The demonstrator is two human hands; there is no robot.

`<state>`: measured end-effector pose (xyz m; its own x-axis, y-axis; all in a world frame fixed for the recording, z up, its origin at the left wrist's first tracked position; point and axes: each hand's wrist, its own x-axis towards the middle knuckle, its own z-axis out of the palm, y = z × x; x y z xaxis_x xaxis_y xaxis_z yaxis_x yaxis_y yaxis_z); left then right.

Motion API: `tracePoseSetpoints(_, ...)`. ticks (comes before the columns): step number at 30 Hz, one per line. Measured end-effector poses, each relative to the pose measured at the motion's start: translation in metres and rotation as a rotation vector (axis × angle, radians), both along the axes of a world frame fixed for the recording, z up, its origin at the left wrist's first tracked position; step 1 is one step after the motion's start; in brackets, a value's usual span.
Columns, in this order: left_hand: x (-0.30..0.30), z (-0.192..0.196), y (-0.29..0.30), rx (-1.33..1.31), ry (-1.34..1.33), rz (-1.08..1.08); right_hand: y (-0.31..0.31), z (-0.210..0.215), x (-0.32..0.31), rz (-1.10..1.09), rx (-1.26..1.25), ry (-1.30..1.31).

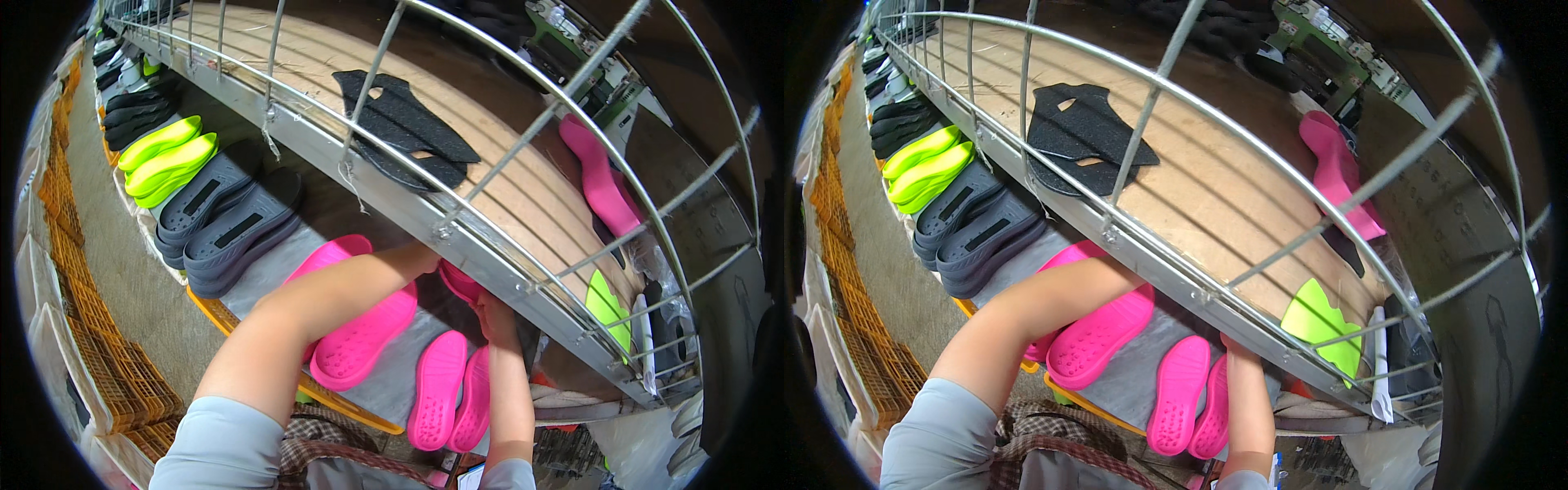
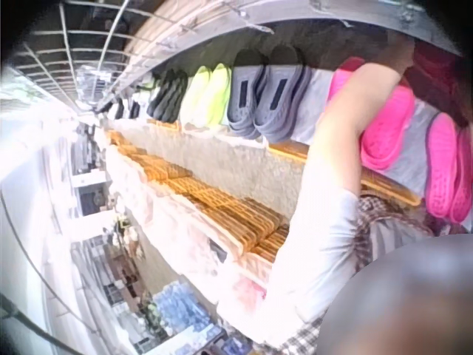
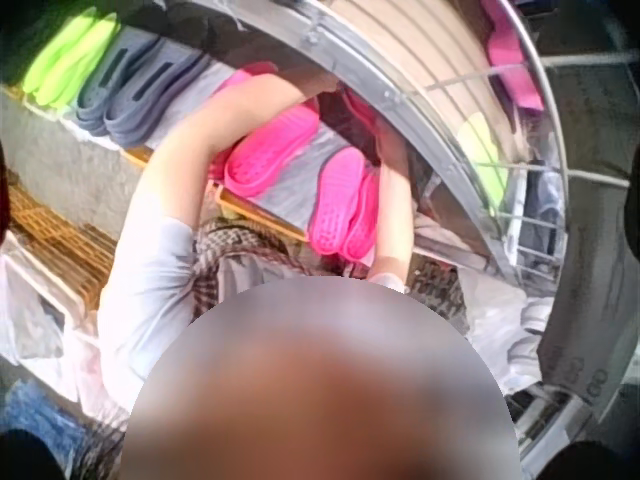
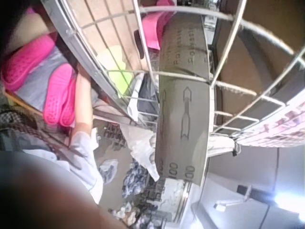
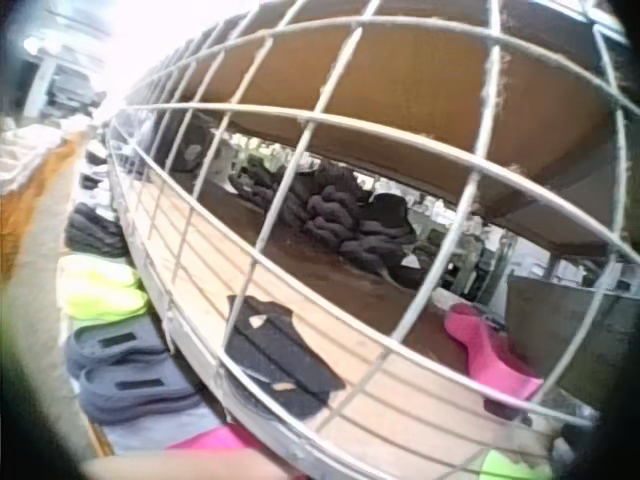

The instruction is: The person picks up stacks of pink and gray slippers from a metal shelf, inspects them by turning them over, and places them into large fabric-lined bins. The person repeats this process for multiple stacks of slippers.

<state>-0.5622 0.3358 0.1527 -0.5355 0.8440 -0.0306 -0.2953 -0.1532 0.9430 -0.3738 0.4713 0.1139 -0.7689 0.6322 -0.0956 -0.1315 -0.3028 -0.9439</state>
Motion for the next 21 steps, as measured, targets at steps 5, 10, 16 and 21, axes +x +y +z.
tracePoseSetpoints(5, -0.016, 0.040, -0.075, 0.334, -0.254, 0.011, -0.043, 0.052, -0.041, -0.130, 0.193, 0.144)
tracePoseSetpoints(10, -0.006, 0.092, -0.198, 0.232, -0.362, 0.423, -0.165, 0.125, -0.073, 0.177, 0.482, -0.021)
tracePoseSetpoints(16, 0.019, 0.108, -0.364, 0.571, -0.346, 0.393, -0.309, 0.164, -0.075, 0.610, 0.464, 0.080)
tracePoseSetpoints(21, 0.062, 0.073, -0.483, 0.760, -0.299, 0.554, -0.423, 0.160, -0.048, 0.825, 0.425, 0.125)
